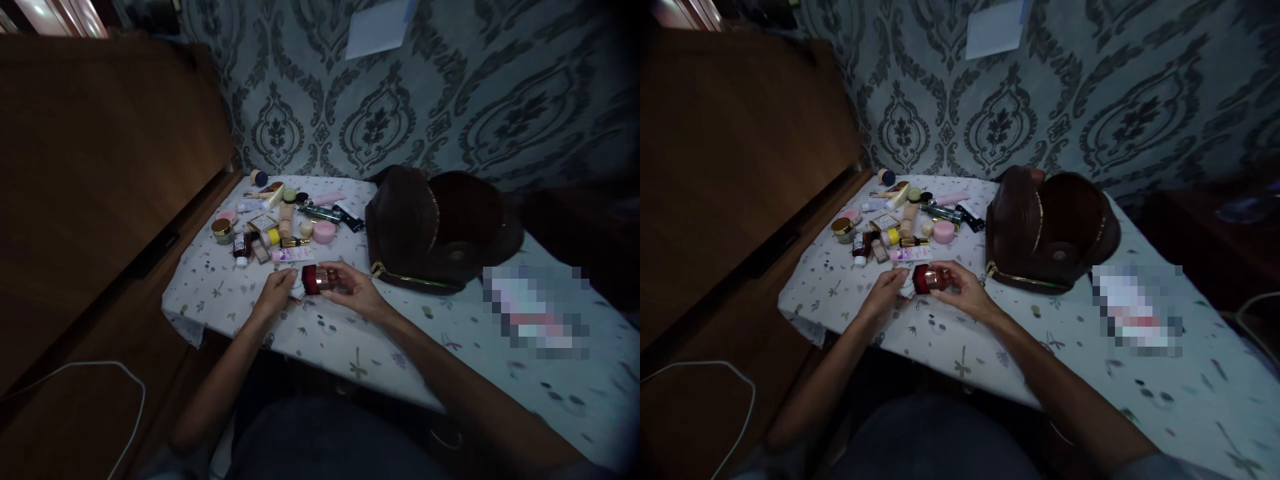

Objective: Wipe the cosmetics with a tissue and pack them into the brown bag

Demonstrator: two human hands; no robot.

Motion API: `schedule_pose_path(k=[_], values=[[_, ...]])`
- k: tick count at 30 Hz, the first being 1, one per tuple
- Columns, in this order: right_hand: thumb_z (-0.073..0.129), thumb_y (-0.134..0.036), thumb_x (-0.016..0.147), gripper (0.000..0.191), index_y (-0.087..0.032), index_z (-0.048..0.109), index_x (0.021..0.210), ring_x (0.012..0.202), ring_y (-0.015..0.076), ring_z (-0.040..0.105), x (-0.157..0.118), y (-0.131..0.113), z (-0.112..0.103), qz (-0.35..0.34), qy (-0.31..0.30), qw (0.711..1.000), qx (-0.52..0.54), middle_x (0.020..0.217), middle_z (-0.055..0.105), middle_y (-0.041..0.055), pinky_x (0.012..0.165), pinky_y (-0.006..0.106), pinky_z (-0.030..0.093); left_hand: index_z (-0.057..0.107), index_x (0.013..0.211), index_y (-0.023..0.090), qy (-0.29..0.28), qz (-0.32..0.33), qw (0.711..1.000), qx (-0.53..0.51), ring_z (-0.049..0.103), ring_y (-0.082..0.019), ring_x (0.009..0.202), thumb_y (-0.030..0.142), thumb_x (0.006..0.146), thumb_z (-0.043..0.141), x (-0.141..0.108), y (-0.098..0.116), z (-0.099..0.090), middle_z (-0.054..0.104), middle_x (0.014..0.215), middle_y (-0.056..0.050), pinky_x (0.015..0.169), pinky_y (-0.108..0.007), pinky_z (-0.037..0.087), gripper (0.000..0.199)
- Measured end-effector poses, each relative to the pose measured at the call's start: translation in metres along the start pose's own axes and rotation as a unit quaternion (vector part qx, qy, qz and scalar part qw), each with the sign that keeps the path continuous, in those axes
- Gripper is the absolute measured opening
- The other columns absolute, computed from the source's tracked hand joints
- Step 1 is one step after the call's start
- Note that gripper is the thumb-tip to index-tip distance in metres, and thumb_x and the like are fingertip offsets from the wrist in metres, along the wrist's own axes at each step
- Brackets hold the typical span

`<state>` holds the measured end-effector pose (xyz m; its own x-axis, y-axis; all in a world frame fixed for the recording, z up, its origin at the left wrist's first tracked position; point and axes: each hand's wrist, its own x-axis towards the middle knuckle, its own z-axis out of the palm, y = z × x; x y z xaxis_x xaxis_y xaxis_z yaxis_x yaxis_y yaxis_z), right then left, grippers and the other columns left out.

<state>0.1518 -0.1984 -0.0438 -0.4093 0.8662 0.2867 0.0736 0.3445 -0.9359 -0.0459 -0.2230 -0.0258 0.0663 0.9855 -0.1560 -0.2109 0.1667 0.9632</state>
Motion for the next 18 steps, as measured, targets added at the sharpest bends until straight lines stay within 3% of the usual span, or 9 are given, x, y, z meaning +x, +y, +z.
schedule_pose_path(k=[6, 9, 12, 18], values=[[0.085, -0.040, 0.062, 0.082, -0.020, 0.050, 0.135, 0.083, 0.0181, 0.061, 0.001, 0.003, 0.003, -0.027, 0.064, 0.997, -0.013, 0.100, 0.064, 0.0049, 0.082, 0.035, 0.050, 0.066, 0.082, 0.014, 0.044, -0.020, 0.996, -0.075, 0.051, -0.008, 0.052, 0.048, 0.068, 0.079, -0.007, -0.003, 0.011, 0.061, 0.064, 0.002, 0.045, -0.018, 0.040, 0.040], [0.086, -0.039, 0.061, 0.069, -0.020, 0.060, 0.123, 0.082, 0.0187, 0.061, 0.002, -0.001, 0.002, -0.038, 0.072, 0.997, -0.008, 0.093, 0.066, 0.0032, 0.081, 0.035, 0.049, 0.067, 0.086, 0.015, 0.043, -0.027, 0.995, -0.080, 0.058, -0.010, 0.062, 0.044, 0.067, 0.081, -0.009, -0.004, 0.018, 0.068, 0.077, -0.001, 0.049, -0.018, 0.044, 0.038], [0.085, -0.038, 0.062, 0.058, -0.021, 0.066, 0.113, 0.091, 0.0215, 0.062, 0.003, -0.006, 0.000, -0.054, 0.073, 0.996, -0.023, 0.100, 0.068, 0.0048, 0.084, 0.036, 0.048, 0.069, 0.087, 0.015, 0.038, -0.035, 0.994, -0.092, 0.059, -0.011, 0.065, 0.039, 0.064, 0.084, -0.008, -0.004, 0.024, 0.070, 0.081, -0.003, 0.050, -0.018, 0.045, 0.036], [0.083, -0.034, 0.063, 0.054, -0.021, 0.065, 0.112, 0.101, 0.0245, 0.062, -0.001, -0.016, -0.004, -0.079, 0.098, 0.989, -0.075, 0.107, 0.068, 0.0062, 0.091, 0.039, 0.047, 0.071, 0.087, 0.016, 0.040, -0.048, 0.993, -0.103, 0.059, -0.010, 0.063, 0.029, 0.064, 0.084, 0.000, -0.002, 0.031, 0.070, 0.079, -0.002, 0.053, -0.018, 0.046, 0.030]])
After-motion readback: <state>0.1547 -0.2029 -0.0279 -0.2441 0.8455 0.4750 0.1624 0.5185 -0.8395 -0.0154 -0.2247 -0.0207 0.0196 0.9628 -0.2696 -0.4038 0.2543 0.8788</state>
